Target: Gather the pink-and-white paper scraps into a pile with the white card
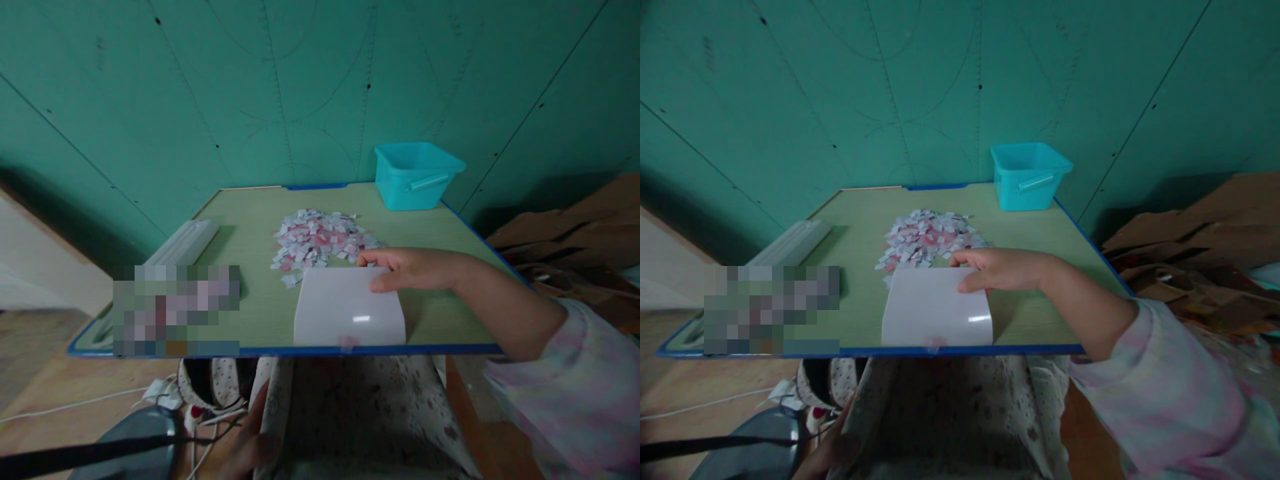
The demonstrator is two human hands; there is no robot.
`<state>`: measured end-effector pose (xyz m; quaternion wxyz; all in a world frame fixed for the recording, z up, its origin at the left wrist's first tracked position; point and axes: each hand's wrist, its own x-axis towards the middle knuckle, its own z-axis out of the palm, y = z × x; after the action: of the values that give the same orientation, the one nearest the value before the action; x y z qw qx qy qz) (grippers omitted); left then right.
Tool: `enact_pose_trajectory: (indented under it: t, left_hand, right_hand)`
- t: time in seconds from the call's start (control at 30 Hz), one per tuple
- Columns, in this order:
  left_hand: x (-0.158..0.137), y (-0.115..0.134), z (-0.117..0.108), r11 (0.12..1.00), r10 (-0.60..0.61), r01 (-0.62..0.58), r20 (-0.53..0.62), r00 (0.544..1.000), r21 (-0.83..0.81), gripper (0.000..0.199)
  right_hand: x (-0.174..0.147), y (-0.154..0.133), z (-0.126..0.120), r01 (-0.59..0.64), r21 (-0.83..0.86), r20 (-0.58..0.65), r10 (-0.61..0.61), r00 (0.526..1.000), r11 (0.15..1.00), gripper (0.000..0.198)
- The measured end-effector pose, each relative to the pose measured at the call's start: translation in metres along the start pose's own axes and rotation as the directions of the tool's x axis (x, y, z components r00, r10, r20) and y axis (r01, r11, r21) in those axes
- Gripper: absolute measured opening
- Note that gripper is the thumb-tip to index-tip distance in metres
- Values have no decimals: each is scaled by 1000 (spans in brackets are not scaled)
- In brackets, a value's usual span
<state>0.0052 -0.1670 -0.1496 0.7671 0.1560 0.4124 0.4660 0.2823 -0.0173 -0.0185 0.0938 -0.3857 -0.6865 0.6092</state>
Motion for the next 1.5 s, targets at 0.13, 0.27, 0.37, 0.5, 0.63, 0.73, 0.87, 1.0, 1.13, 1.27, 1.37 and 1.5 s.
enact_pose_trajectory:
  t: [0.13,0.27,0.37,0.5,0.63,0.73,0.87,1.0,1.13,1.27,1.37,1.5]
  left_hand:
    - [-5,3,8,996,-58,60,36,998,-64,64]
    - [-4,1,3,996,-69,70,14,998,-56,64]
    - [-2,-1,-3,999,-34,34,8,999,-2,55]
    - [-3,-2,-4,995,-75,76,18,997,-72,58]
    - [-3,-3,-7,993,-82,83,22,996,-80,72]
    - [1,-3,-14,999,-27,27,16,1000,-27,76]
    - [8,1,-23,999,-16,15,48,999,34,39]
    - [14,7,-28,994,-34,25,84,996,104,37]
    - [13,9,-27,992,-17,8,69,997,126,51]
    - [8,13,-21,992,-37,32,37,999,122,32]
    - [8,17,-20,988,-59,67,-65,996,140,33]
    - [10,20,-27,980,-45,78,-177,983,183,34]
  right_hand:
    - [-1,1,-1,65,-36,35,-64,997,997,24]
    - [-2,3,-1,90,-39,47,-88,995,995,25]
    - [0,3,0,91,-8,12,-91,996,996,24]
    - [5,2,0,120,51,-108,-114,988,992,23]
    - [8,4,0,119,62,-207,-104,973,991,23]
    - [9,6,0,95,-23,-218,-98,971,995,23]
    - [9,6,2,87,-95,-177,-103,979,992,21]
    - [9,5,4,103,-112,-127,-117,985,988,20]
    - [8,4,5,108,-121,-110,-122,986,987,22]
    - [7,2,7,105,-122,-94,-117,989,987,21]
    - [8,2,8,109,-98,-81,-117,990,989,21]
    - [9,4,9,112,-43,-96,-116,989,993,23]
